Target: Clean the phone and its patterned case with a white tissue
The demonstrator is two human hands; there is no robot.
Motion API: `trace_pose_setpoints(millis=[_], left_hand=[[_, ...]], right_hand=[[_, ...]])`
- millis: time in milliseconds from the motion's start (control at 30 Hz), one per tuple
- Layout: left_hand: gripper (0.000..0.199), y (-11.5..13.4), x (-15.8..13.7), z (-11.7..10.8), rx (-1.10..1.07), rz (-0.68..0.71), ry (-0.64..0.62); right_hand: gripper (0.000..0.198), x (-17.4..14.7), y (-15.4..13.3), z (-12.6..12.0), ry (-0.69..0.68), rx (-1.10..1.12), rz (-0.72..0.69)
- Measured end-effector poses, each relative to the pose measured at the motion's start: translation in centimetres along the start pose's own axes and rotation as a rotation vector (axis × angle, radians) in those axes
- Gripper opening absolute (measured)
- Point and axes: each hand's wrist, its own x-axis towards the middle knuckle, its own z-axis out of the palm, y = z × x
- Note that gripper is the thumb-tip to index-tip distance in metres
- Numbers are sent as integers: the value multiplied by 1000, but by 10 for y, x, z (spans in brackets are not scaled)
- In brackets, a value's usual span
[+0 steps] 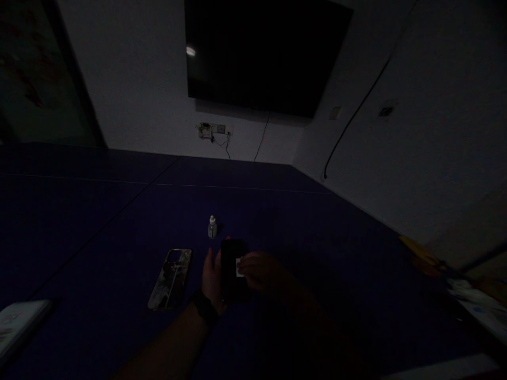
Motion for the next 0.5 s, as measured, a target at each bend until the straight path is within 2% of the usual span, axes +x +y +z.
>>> trace_pose_setpoints(millis=[100, 267, 400, 500], left_hand=[[61, -2, 4, -6, -56, 28, -17], [64, -3, 3, -7, -41, 9, -33], [64, -3, 7, -7, -84, 3, -52], [66, -3, 12, -10, -134, 21, -76]], right_hand=[[22, 9, -9, 6, -27, -15, -20], [22, 10, -7, 1, 6, -35, 76], [22, 12, -12, 2, -39, 15, -3], [26, 20, -20, 9, -91, -8, 18]])
